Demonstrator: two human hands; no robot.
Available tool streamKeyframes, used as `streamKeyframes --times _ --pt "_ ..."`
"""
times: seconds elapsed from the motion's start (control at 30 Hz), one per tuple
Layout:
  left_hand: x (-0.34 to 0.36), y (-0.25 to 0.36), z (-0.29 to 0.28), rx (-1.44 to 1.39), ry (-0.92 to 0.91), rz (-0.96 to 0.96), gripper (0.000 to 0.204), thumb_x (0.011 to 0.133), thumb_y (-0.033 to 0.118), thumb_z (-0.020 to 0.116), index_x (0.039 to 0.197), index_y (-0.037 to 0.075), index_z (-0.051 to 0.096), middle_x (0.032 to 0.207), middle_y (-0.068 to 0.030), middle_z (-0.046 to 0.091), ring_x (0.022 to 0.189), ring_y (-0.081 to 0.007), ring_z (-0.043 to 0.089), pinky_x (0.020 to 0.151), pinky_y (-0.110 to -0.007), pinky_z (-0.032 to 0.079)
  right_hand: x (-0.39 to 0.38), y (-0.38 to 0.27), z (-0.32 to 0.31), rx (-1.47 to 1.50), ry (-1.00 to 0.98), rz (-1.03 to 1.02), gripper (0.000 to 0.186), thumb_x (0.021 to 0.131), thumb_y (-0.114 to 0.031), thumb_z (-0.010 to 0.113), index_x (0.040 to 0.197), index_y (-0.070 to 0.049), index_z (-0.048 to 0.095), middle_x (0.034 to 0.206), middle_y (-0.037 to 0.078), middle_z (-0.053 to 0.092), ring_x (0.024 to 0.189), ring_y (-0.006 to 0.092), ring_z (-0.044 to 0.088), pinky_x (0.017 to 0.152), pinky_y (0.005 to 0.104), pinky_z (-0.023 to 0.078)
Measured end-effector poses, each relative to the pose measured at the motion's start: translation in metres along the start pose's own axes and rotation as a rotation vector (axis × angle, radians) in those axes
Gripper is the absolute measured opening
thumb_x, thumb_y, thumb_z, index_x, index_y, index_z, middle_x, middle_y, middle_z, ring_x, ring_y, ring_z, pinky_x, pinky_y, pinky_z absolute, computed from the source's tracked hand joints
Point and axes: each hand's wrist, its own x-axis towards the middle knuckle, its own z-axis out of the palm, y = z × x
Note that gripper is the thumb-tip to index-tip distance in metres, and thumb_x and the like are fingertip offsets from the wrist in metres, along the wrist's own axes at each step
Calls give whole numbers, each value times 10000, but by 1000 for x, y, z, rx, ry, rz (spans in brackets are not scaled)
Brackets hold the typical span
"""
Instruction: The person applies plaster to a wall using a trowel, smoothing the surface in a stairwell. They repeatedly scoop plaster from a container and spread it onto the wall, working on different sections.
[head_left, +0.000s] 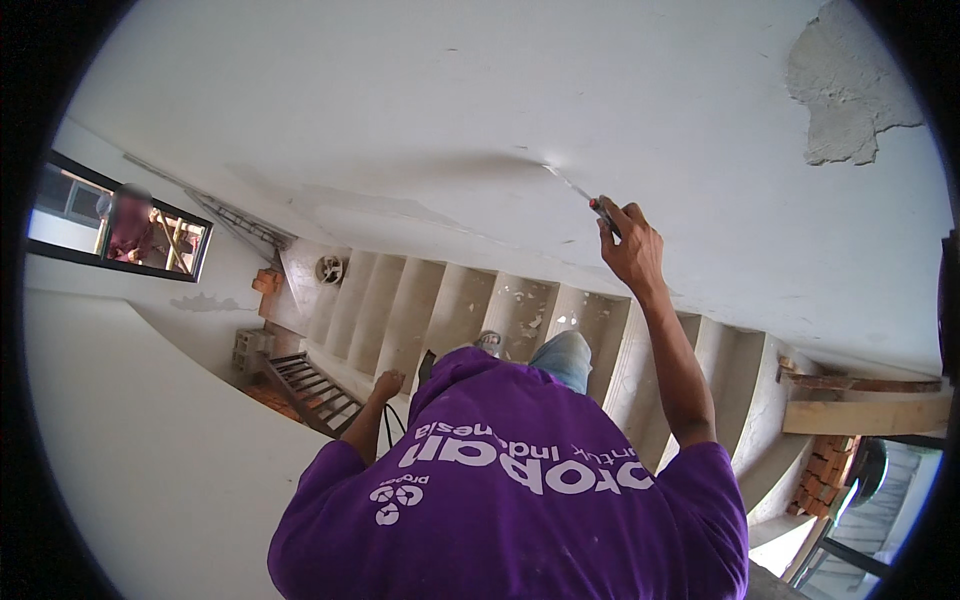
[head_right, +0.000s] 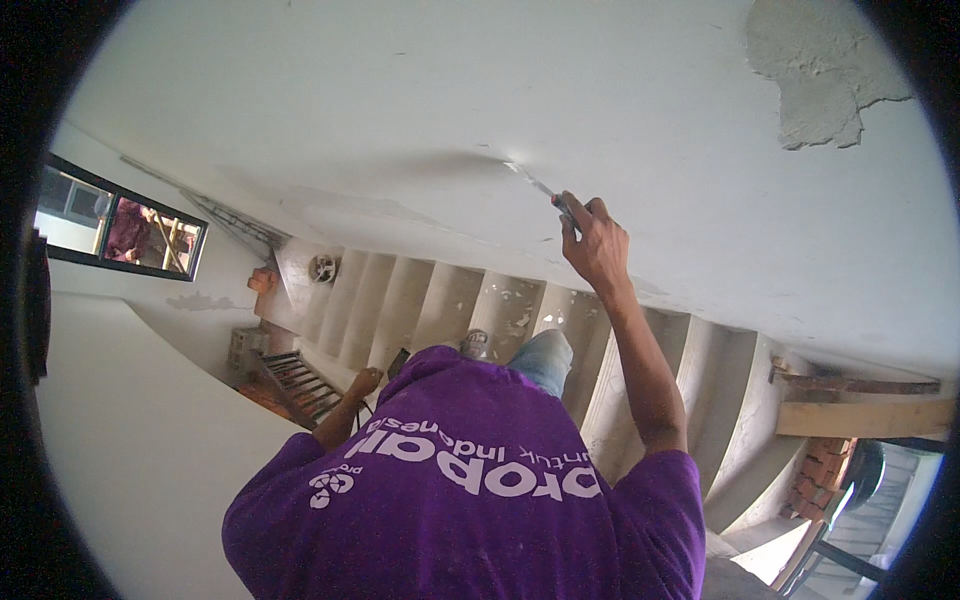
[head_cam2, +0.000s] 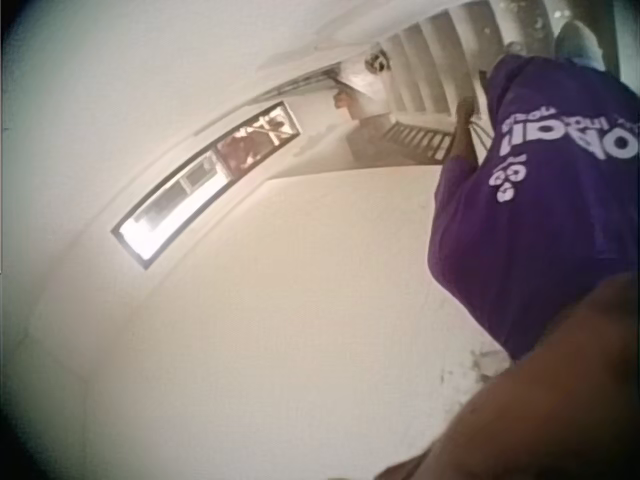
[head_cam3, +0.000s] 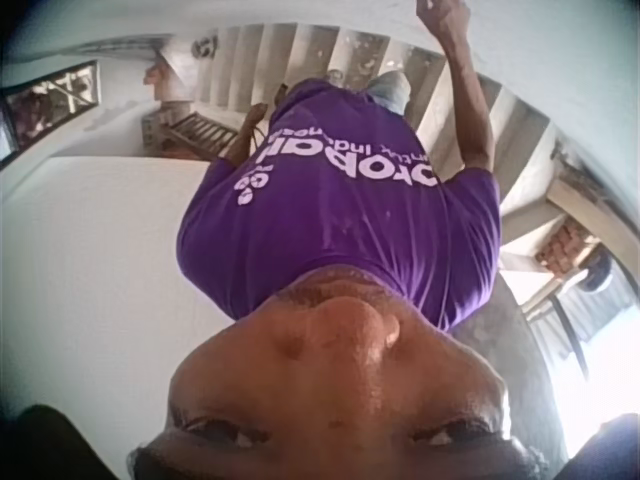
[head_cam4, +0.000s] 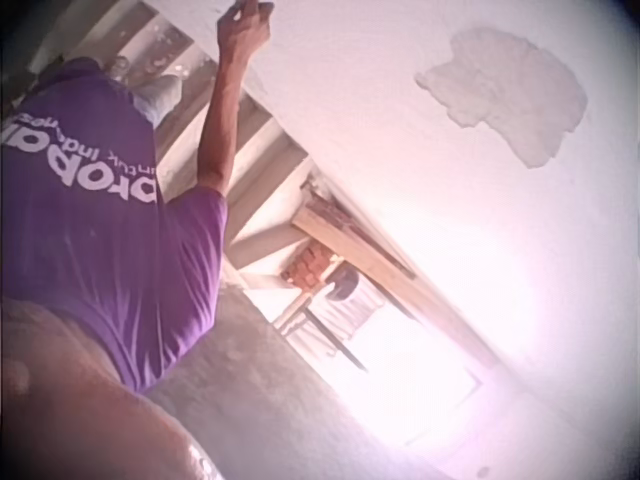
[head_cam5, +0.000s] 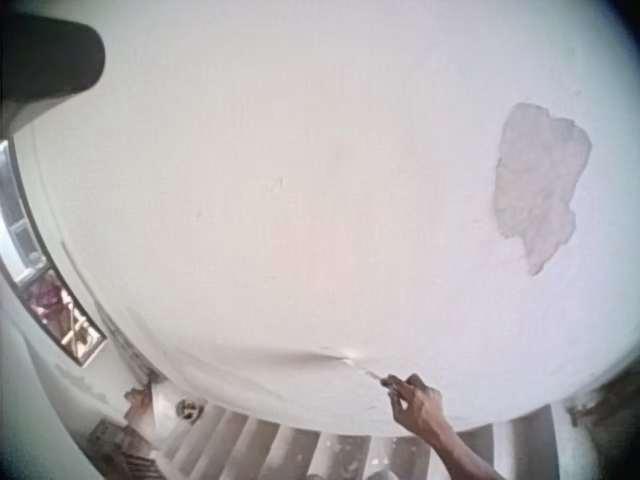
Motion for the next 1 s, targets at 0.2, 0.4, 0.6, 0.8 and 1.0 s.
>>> streamKeyframes --times 0.2,0.4,0.6,0.8,1.0 --pt "36 78 -39 -95 234 124 468 978 404 465 974 -35 627 1020 -292 632 972 -464 598 843 -499 476 -16 41 82 -5 20 40 317 908 -186 592 1216 -134 546 852 146 606 708 358 641 599 458 523" --pt "46 137 -89 -290 270 216 390 996 311 456 951 -48 599 900 -281 629 879 -457 613 734 -449 475 -39 0 206 730 200 278 332 970 -173 535 1222 38 486 703 153 537 613 183 507 569 355 452" --pt "50 127 -87 -251 194 126 447 1001 358 415 966 -47 600 934 -297 627 918 -490 591 796 -486 461 -5 -160 185 2232 115 822 313 980 -459 506 1045 -156 467 730 -3 483 634 149 496 487 280 360" --pt "45 95 -73 -126 148 173 494 995 386 401 1003 -67 600 991 -327 616 963 -503 579 855 -524 450 -23 -129 118 2474 -74 773 266 998 -378 484 997 -120 549 715 6 503 590 130 481 487 276 364" --pt "31 59 -47 -182 133 24 516 987 393 416 919 -72 630 928 -312 637 925 -500 596 816 -522 465 -76 -73 109 1131 -80 615 327 993 -364 516 978 -45 582 698 66 560 564 185 494 509 328 400"
